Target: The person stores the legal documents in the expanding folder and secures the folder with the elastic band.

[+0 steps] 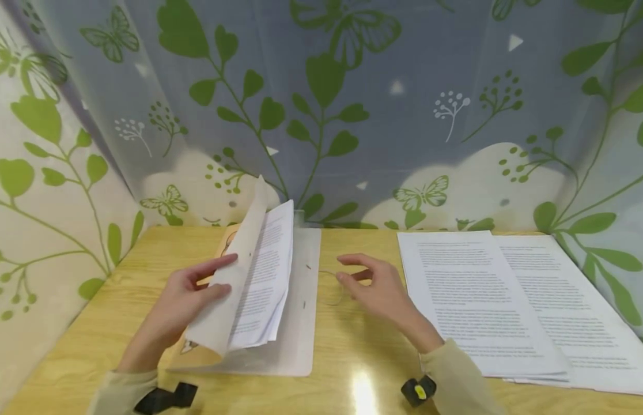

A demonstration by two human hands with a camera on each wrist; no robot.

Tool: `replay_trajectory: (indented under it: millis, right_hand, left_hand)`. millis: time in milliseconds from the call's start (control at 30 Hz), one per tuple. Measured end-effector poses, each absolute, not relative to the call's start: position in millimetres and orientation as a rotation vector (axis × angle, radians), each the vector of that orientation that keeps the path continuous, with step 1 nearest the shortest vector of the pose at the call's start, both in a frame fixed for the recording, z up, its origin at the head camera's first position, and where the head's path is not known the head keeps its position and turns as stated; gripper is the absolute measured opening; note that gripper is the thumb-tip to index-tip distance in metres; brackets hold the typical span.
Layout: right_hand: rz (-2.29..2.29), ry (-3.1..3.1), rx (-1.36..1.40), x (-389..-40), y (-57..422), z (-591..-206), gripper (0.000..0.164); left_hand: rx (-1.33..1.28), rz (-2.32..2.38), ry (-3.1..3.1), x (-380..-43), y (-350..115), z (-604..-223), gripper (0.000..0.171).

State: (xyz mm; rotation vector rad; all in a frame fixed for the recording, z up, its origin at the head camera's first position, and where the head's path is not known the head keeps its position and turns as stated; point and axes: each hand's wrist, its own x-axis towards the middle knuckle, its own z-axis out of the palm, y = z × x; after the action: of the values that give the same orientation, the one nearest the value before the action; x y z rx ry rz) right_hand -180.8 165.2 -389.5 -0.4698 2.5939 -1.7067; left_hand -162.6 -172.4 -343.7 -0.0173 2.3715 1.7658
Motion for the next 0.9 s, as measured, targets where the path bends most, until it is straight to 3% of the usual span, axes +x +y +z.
replay_trajectory:
  millis: [900]
  right_hand:
    - [-1.313,3.077,-0.325,-161.1,244.8,-386.5,0.036]
  left_hand:
    - [-0.002,1.776,2.381,-160.8,-174.4,-340.9,0.053]
